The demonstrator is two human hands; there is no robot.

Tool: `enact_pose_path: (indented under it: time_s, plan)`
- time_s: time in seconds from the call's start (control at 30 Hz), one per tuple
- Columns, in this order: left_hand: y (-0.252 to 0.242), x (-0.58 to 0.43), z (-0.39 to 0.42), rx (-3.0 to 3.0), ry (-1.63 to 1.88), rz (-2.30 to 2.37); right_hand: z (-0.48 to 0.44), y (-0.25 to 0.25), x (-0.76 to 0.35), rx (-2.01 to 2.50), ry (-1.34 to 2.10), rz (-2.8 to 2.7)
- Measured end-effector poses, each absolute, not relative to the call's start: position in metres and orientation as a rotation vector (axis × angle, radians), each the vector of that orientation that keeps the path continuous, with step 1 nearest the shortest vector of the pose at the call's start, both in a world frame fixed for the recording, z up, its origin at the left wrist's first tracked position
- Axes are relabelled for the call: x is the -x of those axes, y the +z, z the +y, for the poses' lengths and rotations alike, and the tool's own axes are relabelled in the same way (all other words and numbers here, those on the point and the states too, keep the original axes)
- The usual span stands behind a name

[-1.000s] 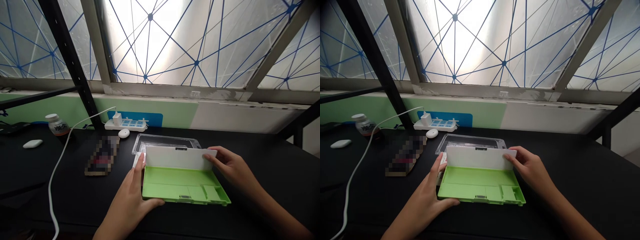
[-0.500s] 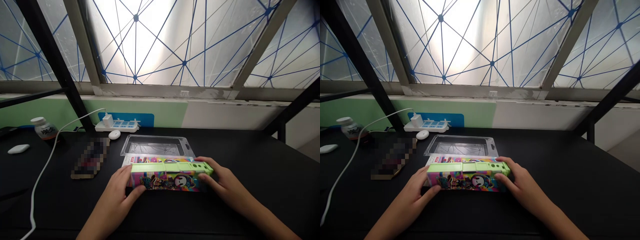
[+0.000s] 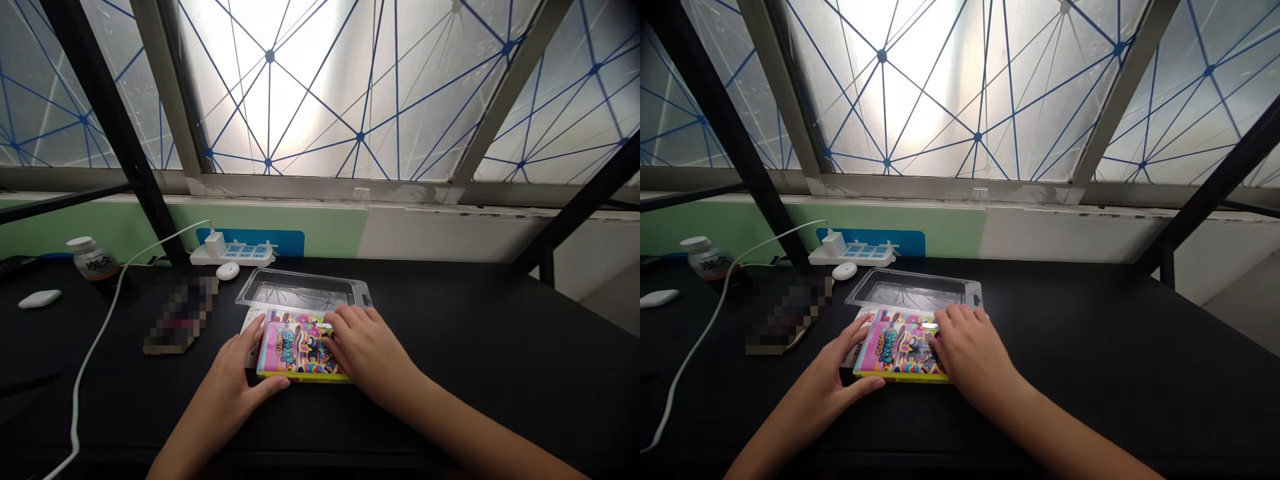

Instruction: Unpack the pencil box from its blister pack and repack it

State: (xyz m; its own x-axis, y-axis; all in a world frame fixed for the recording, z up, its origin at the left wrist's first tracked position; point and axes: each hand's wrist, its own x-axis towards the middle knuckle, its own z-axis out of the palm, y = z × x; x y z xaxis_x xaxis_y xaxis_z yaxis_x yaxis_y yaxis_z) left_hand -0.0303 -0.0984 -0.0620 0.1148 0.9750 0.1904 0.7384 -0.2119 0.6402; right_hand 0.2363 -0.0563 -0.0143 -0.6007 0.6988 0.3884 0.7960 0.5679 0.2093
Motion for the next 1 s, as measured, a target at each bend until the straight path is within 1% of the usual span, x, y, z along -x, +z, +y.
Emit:
enact_pose_path:
  time_s: [0.17,0.23,0.47,0.63,0.7,0.77,0.87,1.0]
  plan:
    - [-0.059,0.029,-0.098,-2.043,0.853,1.632,-0.045,-0.021,-0.218,1.188,-0.236,-2.579]
    - [-0.058,0.030,-0.099,-2.066,0.840,1.621,-0.041,-0.024,-0.218,1.201,-0.176,-2.558]
    - [-0.049,0.034,-0.102,-2.140,0.752,1.532,-0.034,-0.028,-0.213,1.135,-0.282,-2.384]
    - [-0.045,0.037,-0.101,-2.082,0.807,1.464,-0.060,-0.017,-0.221,0.886,-0.472,-2.210]
    - [-0.047,0.040,-0.100,-2.055,0.851,1.474,-0.082,-0.008,-0.229,0.786,-0.446,-2.271]
    - [-0.049,0.042,-0.099,-2.039,0.826,1.492,-0.102,0.000,-0.241,0.734,-0.325,-2.401]
    - [-0.054,0.045,-0.098,-2.013,0.688,1.555,-0.116,-0.001,-0.270,0.785,-0.190,-2.560]
    - [-0.059,0.044,-0.099,-2.012,0.641,1.600,-0.105,-0.026,-0.318,1.059,-0.144,-2.595]
